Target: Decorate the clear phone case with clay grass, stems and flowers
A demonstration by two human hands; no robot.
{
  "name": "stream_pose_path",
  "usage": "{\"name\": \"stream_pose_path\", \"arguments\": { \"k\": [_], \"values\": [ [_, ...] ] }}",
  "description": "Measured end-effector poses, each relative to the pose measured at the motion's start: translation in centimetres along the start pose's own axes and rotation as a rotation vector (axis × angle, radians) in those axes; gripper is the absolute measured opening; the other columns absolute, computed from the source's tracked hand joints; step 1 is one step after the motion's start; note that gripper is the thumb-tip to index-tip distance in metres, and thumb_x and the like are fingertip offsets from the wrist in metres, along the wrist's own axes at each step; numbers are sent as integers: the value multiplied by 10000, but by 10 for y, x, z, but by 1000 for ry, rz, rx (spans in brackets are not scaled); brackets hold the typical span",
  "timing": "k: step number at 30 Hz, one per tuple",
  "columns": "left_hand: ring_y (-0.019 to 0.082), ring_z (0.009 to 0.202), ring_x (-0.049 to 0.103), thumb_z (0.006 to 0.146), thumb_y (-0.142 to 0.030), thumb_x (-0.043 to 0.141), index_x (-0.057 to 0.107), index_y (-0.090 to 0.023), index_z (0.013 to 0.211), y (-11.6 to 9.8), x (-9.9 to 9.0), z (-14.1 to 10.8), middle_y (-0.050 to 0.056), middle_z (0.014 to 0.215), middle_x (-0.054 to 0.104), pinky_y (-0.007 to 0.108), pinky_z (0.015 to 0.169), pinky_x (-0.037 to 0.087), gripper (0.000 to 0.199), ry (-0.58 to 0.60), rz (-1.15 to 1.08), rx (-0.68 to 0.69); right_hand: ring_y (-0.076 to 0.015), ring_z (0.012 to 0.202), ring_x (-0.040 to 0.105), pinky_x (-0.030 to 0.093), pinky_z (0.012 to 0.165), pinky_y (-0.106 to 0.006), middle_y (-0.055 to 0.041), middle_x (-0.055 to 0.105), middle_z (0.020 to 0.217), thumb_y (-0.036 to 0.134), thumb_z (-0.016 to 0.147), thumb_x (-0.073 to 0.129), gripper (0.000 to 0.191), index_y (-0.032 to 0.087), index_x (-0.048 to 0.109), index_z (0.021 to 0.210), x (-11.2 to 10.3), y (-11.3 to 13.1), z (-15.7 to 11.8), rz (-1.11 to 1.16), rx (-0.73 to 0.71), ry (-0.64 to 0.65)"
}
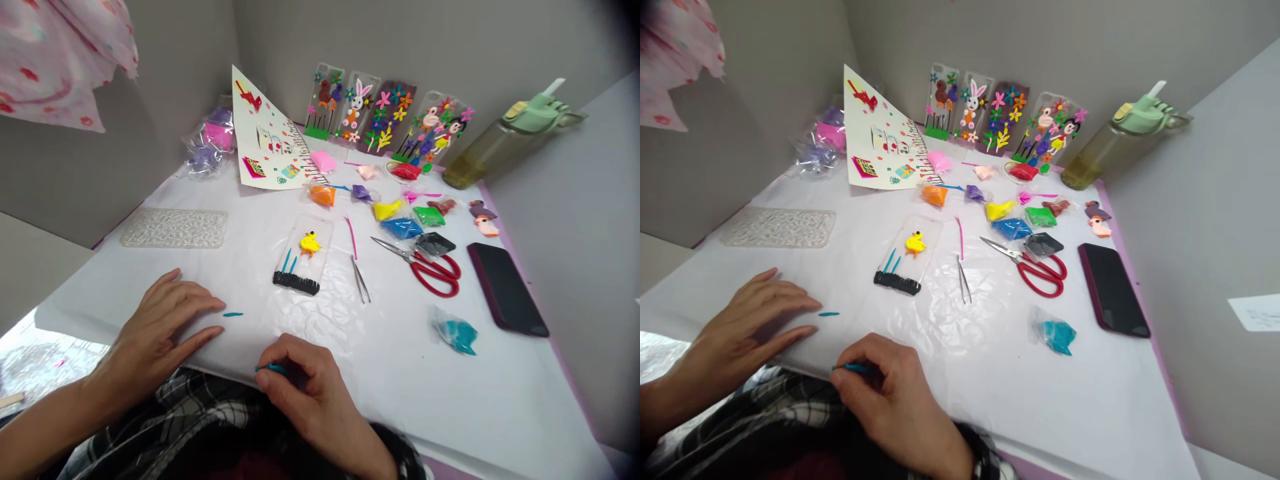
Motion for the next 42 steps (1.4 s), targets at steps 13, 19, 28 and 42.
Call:
{"name": "stream_pose_path", "arguments": {
  "k": [13, 19, 28, 42],
  "values": [
    [304, 1390, 725, 1171, -610, 546, 748, -388, 1237, 12, -9, 27, -52, 1203, 850, 463, 1231, 581, 308, 117, -16, 0, -146, 740, 607, 497, 702, -246, 30, 691, 799, 271, 989, 766, 138, 236, 731, 860, 1, 1, 2, 17, -44, 13],
    [283, 1182, 798, 1168, -512, 588, 752, -364, 1247, 13, -4, 31, -30, 1138, 858, 542, 1263, 559, 235, 31, 18, 72, -147, 766, 622, 512, 742, -248, 30, 705, 820, 254, 991, 773, 128, 238, 742, 868, 0, 1, 0, 11, -56, 4],
    [332, 1580, 606, 1186, -302, 507, 384, -373, 1789, 25, 9, -12, 57, 1639, 709, 586, 1422, 283, 619, 134, 227, 226, -136, 746, 603, 489, 718, -239, 39, 682, 806, 241, 997, 767, 126, 233, 739, 875, 0, 2, 1, 13, -66, 8],
    [489, 1683, 425, 1058, -915, 390, 56, -160, 1864, 0, 28, -29, 250, 1800, 486, 663, 1423, 173, 1154, 153, 415, 180, -124, 762, 615, 479, 724, -217, 42, 699, 826, 216, 1008, 768, 107, 224, 759, 901, 0, 1, -1, -5, -67, 14]
  ]
}}
Point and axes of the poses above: each hand's wrist, its own z-axis towards the middle knuckle, its own x-axis out of the palm, y = z × x, the point moved 6 cm from there along z, towards the middle knuckle
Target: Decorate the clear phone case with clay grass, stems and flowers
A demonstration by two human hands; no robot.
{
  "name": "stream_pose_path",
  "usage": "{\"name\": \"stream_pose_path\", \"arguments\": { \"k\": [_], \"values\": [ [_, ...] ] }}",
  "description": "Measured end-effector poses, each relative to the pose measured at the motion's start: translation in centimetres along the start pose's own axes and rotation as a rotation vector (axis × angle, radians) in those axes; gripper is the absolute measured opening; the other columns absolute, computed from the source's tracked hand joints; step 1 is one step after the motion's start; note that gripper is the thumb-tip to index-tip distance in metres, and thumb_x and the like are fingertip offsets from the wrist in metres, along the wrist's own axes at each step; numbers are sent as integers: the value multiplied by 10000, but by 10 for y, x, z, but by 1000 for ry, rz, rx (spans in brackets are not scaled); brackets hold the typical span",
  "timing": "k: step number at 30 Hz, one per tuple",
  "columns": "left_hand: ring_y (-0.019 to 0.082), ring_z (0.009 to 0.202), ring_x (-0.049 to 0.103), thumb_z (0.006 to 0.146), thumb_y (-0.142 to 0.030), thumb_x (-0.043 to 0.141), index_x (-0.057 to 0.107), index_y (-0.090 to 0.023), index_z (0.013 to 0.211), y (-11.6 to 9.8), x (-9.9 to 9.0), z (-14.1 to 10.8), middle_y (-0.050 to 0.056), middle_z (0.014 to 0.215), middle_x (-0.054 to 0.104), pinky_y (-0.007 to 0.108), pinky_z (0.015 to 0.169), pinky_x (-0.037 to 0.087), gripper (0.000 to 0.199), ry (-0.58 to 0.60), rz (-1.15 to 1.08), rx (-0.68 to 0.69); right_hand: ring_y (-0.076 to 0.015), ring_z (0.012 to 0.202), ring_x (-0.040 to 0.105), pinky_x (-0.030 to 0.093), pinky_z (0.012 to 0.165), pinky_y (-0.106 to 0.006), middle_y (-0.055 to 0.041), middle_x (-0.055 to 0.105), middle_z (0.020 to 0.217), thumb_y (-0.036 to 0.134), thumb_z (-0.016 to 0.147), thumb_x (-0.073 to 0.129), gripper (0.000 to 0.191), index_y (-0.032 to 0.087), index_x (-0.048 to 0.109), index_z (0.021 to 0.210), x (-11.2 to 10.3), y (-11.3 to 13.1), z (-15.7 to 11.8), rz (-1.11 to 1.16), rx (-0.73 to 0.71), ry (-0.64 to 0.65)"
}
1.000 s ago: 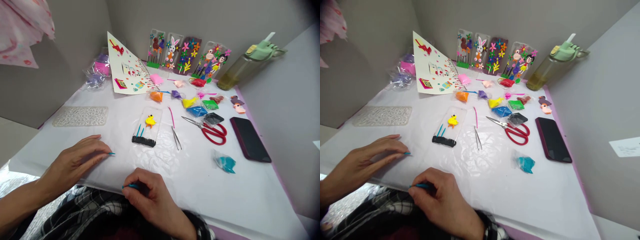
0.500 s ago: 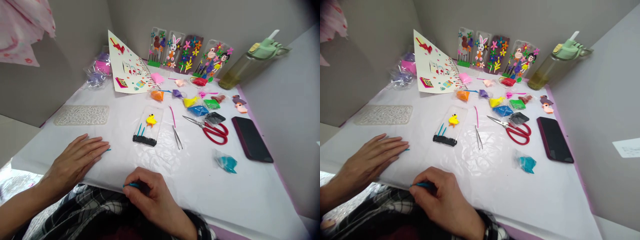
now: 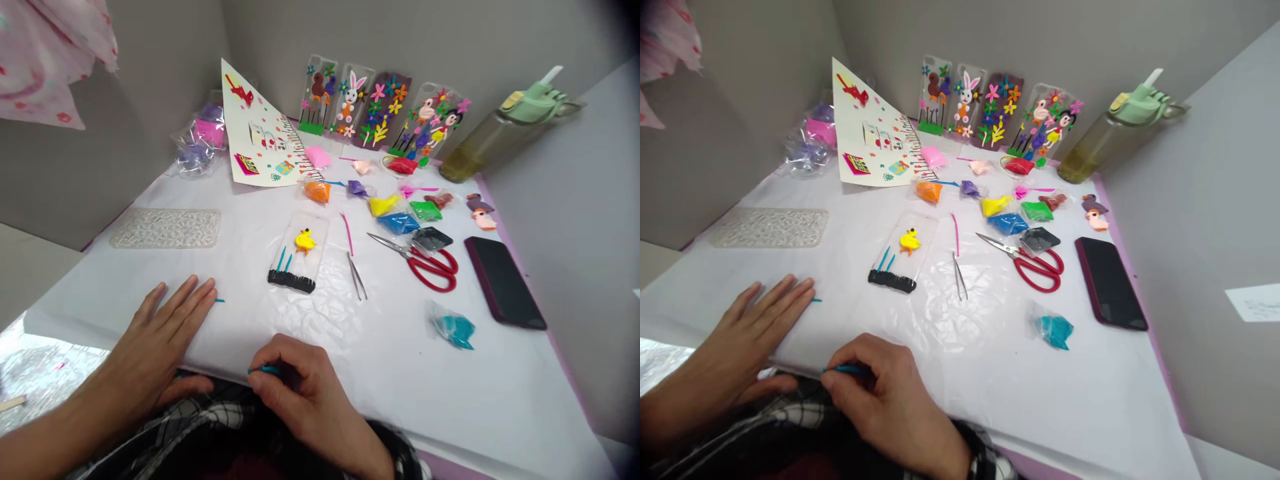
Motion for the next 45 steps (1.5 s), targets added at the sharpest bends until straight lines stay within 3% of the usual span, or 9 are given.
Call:
{"name": "stream_pose_path", "arguments": {
  "k": [5, 11, 16, 20, 23, 28, 31, 38, 45],
  "values": [
    [479, 1661, 471, 1134, -590, 507, 364, -307, 1782, -10, -12, -36, 139, 1745, 593, 715, 1378, 285, 722, -6, -78, -83, -124, 751, 612, 469, 708, -219, 41, 693, 816, 220, 1005, 759, 113, 222, 753, 893, 0, -1, 0, -6, 13, 8],
    [360, 1278, 765, 1036, -282, 657, 658, -439, 1458, 25, -34, -13, -49, 1288, 826, 674, 1343, 388, 450, -101, -268, -166, -125, 751, 604, 466, 694, -215, 41, 689, 817, 225, 1002, 759, 106, 222, 758, 896, 2, -3, 0, -4, 23, 7],
    [290, 1153, 771, 1096, -313, 637, 690, -408, 1433, 32, -34, 19, -19, 1231, 811, 601, 1357, 339, 354, -52, -309, -33, -118, 741, 594, 463, 686, -207, 46, 684, 812, 221, 994, 771, 86, 222, 766, 908, 2, -5, -2, 5, 25, -1],
    [254, 1090, 770, 1131, -318, 597, 753, -391, 1246, 31, -39, 36, -35, 1157, 825, 476, 1224, 475, 208, -11, -397, 8, -118, 742, 597, 467, 695, -209, 48, 680, 806, 214, 991, 772, 99, 223, 759, 894, 2, -4, -1, 7, 4, -1],
    [263, 1146, 761, 1153, -442, 594, 762, -384, 1194, 33, -43, 47, -37, 1177, 839, 385, 1063, 572, 183, 22, -470, -52, -121, 747, 601, 469, 704, -215, 49, 680, 810, 213, 992, 778, 94, 227, 758, 902, 2, -3, 0, 12, -5, 5],
    [236, 1108, 795, 1143, -608, 599, 754, -411, 1287, 34, -43, 72, -50, 1204, 847, 320, 1003, 619, 289, -15, -591, -233, -126, 755, 601, 469, 724, -225, 50, 677, 812, 216, 997, 785, 118, 231, 750, 886, 2, -2, 0, 27, -8, 3],
    [216, 1082, 798, 1135, -512, 637, 723, -423, 1415, 24, -44, 98, -40, 1157, 838, 298, 984, 614, 306, -25, -655, -209, -128, 771, 613, 471, 736, -224, 45, 689, 824, 210, 999, 781, 136, 230, 739, 871, 2, 0, 0, 31, -21, 7],
    [175, 1027, 755, 1082, -330, 661, 821, -301, 1106, -2, -53, 158, -10, 1100, 776, 261, 997, 572, 164, -12, -810, -127, -126, 767, 618, 476, 735, -213, 40, 695, 824, 215, 993, 776, 132, 221, 739, 867, 2, 0, 1, 36, -33, 13],
    [185, 997, 728, 1109, -360, 651, 785, -307, 1100, 12, -52, 154, -31, 1080, 780, 272, 938, 530, 145, 15, -691, -73, -138, 765, 625, 510, 764, -227, 28, 707, 824, 229, 1002, 759, 147, 227, 726, 858, 1, 4, 2, 14, -46, 36]
  ]
}}
Point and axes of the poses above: each hand's wrist, its own z-axis towards the middle knuckle, its own x-axis out of the palm, y = z × x, the point moved 6 cm from there along z, towards the middle knuckle
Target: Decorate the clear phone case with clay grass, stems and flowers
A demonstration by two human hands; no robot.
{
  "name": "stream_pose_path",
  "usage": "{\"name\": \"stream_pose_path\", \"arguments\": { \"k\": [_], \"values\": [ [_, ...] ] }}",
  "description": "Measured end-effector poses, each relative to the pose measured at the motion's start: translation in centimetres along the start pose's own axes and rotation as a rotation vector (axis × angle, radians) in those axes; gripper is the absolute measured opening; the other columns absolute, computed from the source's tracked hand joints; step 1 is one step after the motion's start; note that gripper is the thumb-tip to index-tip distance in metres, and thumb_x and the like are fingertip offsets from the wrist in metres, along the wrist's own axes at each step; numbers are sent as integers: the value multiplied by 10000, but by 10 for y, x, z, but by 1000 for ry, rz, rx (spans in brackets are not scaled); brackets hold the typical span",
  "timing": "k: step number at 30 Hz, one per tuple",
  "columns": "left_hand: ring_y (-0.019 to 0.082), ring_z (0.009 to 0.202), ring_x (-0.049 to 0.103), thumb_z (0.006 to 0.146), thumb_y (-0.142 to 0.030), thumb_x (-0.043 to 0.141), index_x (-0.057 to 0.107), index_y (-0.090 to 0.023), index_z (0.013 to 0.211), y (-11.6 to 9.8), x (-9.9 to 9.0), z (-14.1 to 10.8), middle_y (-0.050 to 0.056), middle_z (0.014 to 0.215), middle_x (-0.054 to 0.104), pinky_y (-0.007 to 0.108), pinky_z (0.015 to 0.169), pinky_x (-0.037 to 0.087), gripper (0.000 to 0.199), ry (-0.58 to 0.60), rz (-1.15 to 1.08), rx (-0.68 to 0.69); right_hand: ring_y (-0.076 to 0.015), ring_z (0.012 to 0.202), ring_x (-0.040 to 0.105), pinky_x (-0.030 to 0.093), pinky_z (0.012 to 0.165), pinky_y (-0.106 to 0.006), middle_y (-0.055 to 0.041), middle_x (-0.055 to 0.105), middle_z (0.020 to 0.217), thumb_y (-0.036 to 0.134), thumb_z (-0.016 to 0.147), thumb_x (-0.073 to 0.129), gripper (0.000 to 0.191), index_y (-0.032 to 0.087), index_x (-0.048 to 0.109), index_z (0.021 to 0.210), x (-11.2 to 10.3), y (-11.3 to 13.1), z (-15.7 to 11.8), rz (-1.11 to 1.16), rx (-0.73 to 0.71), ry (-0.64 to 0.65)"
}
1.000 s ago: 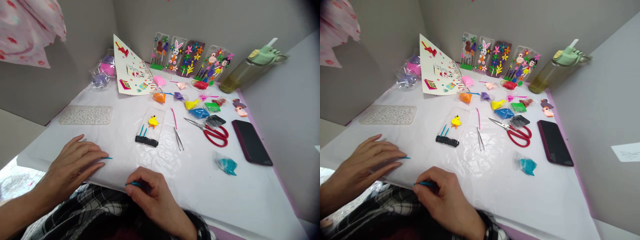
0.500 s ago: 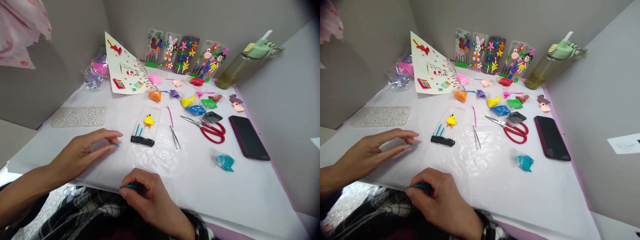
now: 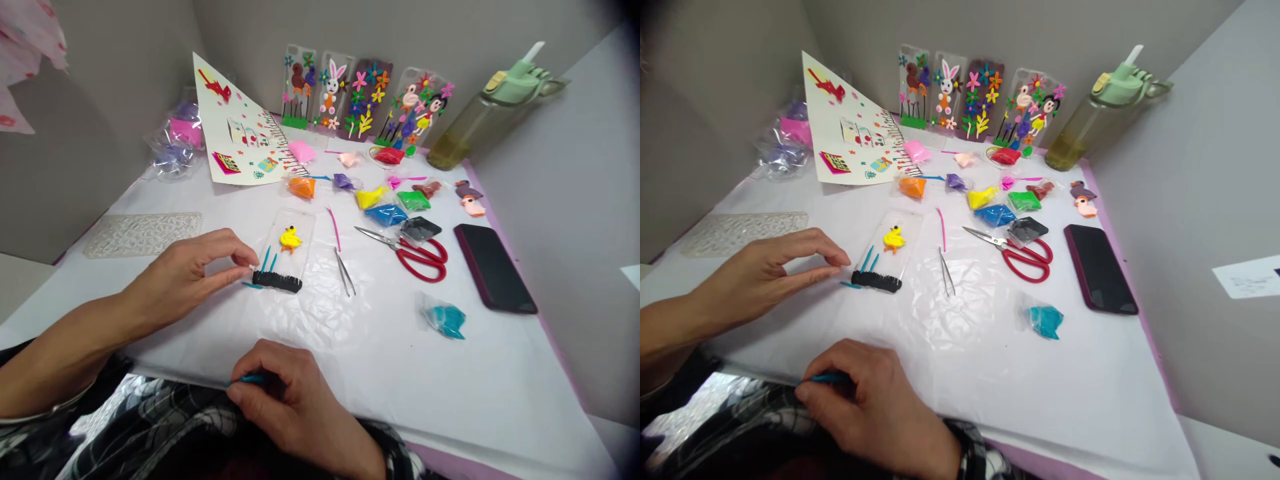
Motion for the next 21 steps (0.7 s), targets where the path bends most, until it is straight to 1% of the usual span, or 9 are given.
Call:
{"name": "stream_pose_path", "arguments": {
  "k": [2, 5, 7, 10, 14, 16, 19, 21],
  "values": [
    [207, 1022, 713, 1120, -397, 640, 782, -308, 1104, 9, 3, -5, -18, 1088, 779, 298, 943, 515, 169, 38, 62, 10, -141, 768, 630, 515, 771, -232, 23, 715, 831, 248, 1009, 752, 148, 231, 727, 864, -1, 0, 0, -12, -2, 0],
    [246, 1062, 700, 1122, -429, 608, 781, -286, 1110, 20, 11, -10, 18, 1095, 773, 349, 961, 502, 225, 116, 171, 2, -144, 772, 635, 515, 774, -233, 20, 721, 834, 262, 1015, 746, 150, 233, 731, 868, -1, 0, 0, -21, -10, -1],
    [256, 1041, 693, 1115, -427, 599, 778, -271, 1079, 24, 16, -11, 30, 1066, 766, 362, 945, 498, 240, 138, 214, -11, -142, 771, 635, 511, 767, -230, 22, 716, 829, 248, 1012, 747, 148, 231, 730, 866, -1, 0, 0, -13, -9, -1],
    [251, 1000, 684, 1123, -428, 571, 777, -267, 1017, 24, 17, -12, 30, 1022, 757, 352, 908, 497, 282, 142, 217, -6, -144, 780, 641, 512, 766, -231, 21, 719, 832, 240, 1005, 755, 143, 229, 732, 864, -1, 0, 0, -14, 8, -2],
    [233, 1035, 716, 1149, -440, 548, 773, -271, 1030, 21, 11, -16, 19, 1066, 790, 315, 937, 517, 305, 137, 143, -3, -148, 777, 644, 531, 775, -238, 20, 731, 833, 260, 1007, 764, 139, 231, 740, 874, 0, -1, -1, -36, 27, -4],
    [216, 1000, 750, 1144, -445, 558, 770, -280, 1050, 20, 5, -15, -2, 1068, 823, 289, 905, 535, 284, 131, 93, -33, -147, 778, 647, 538, 783, -238, 20, 736, 837, 259, 1010, 764, 133, 231, 745, 882, 0, -1, 0, -46, 26, -2],
    [204, 905, 780, 1123, -459, 572, 772, -297, 1066, 17, -2, -6, -30, 1019, 852, 267, 817, 550, 264, 125, 93, -45, -150, 788, 657, 543, 791, -237, 16, 746, 847, 265, 1011, 768, 134, 231, 750, 883, 0, -2, 0, -53, 24, 2],
    [211, 931, 796, 1112, -459, 589, 783, -298, 1117, 13, -5, 6, -23, 1064, 868, 267, 841, 564, 252, 110, 113, -3, -151, 790, 661, 544, 793, -236, 15, 747, 848, 266, 1008, 769, 135, 231, 751, 878, 0, -2, 0, -44, 30, 1]
  ]
}}
Point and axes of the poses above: each hand's wrist, its own z-axis towards the middle knuckle, its own x-axis out of the palm, y = z × x, the point moved 6 cm from there along z, towards the middle knuckle
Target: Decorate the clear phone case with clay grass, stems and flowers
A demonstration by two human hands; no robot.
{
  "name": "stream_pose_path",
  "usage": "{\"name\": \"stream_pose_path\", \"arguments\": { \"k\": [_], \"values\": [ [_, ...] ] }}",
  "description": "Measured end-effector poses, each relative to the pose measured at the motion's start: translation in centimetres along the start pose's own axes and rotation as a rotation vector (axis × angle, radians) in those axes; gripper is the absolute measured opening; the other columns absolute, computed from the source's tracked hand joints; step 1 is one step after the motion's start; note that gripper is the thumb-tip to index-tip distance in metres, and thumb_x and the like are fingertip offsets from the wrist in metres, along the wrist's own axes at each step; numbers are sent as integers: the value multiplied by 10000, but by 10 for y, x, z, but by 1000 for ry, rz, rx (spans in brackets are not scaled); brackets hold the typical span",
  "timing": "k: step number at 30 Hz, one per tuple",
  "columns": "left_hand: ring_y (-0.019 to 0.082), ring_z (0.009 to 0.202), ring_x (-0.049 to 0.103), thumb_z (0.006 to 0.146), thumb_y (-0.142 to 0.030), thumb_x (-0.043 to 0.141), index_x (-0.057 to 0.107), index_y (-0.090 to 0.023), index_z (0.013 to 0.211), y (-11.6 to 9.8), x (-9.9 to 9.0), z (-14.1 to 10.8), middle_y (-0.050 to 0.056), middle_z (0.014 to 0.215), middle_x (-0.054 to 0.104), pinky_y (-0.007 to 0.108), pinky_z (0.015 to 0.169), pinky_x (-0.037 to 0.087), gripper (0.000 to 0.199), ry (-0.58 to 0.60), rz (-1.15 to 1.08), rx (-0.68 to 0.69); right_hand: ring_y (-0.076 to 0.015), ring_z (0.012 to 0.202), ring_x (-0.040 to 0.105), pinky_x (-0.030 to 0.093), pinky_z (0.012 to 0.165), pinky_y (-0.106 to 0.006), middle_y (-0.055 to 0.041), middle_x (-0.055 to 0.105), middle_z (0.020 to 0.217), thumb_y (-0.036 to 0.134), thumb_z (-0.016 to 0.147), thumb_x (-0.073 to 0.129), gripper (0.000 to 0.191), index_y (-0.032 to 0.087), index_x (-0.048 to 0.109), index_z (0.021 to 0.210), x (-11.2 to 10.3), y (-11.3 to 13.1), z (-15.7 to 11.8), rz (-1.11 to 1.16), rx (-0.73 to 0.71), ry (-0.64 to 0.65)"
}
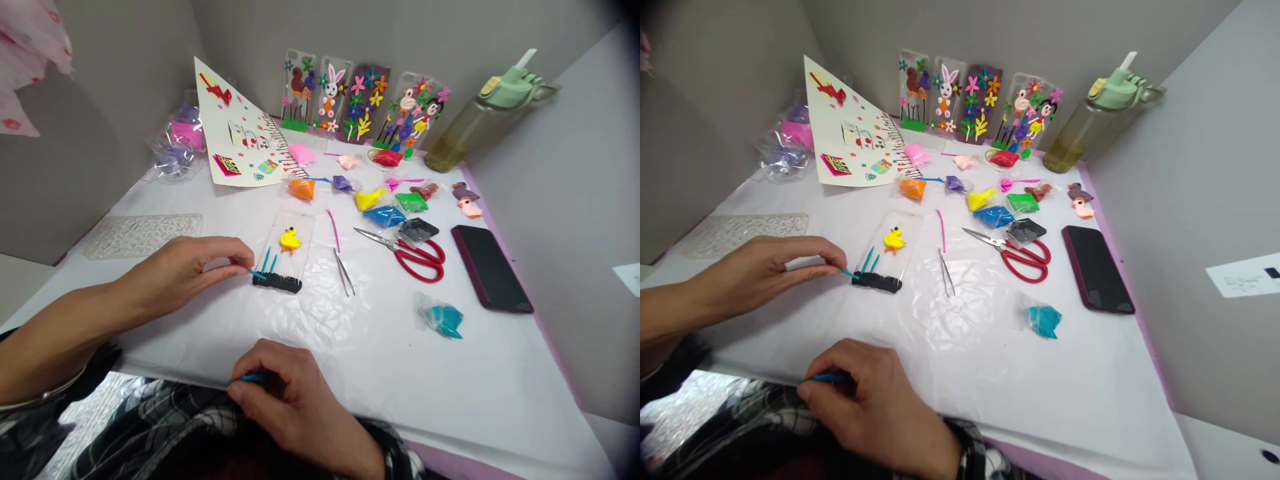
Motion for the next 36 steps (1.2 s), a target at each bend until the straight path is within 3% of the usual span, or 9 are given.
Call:
{"name": "stream_pose_path", "arguments": {
  "k": [4, 11, 19, 36],
  "values": [
    [207, 1027, 798, 1147, -387, 551, 803, -282, 1206, -16, 1, 25, 15, 1177, 861, 276, 928, 560, 279, 47, 49, 174, -143, 778, 655, 534, 779, -224, 19, 736, 842, 247, 1000, 763, 131, 227, 747, 872, 0, 1, 0, 32, -18, -9],
    [200, 958, 719, 1141, -188, 443, 794, -244, 1083, -42, 12, 51, 52, 1049, 784, 283, 833, 519, 359, 161, 150, 407, -140, 761, 650, 537, 777, -224, 23, 713, 831, 294, 1013, 788, 162, 229, 740, 872, 0, 1, 0, 57, -11, 10],
    [225, 1028, 669, 1014, 28, 478, 781, -255, 1053, -49, 17, 60, 49, 1107, 786, 321, 842, 473, 417, 181, 268, 484, -146, 769, 663, 554, 795, -238, 13, 738, 848, 322, 1035, 771, 167, 232, 763, 895, 1, -1, -1, 23, -4, 21],
    [235, 1067, 648, 1070, -34, 478, 810, -254, 1015, -45, 24, 63, 57, 1105, 776, 339, 895, 485, 402, 161, 296, 460, -140, 768, 660, 544, 788, -232, 19, 727, 847, 313, 1042, 783, 176, 224, 756, 892, 0, 1, 1, 44, -41, 22]
  ]
}}
Point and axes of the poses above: each hand's wrist, its own z-axis towards the middle knuckle, its own x-axis out of the palm, y = z × x, the point moved 6 cm from there along z, towards the middle knuckle
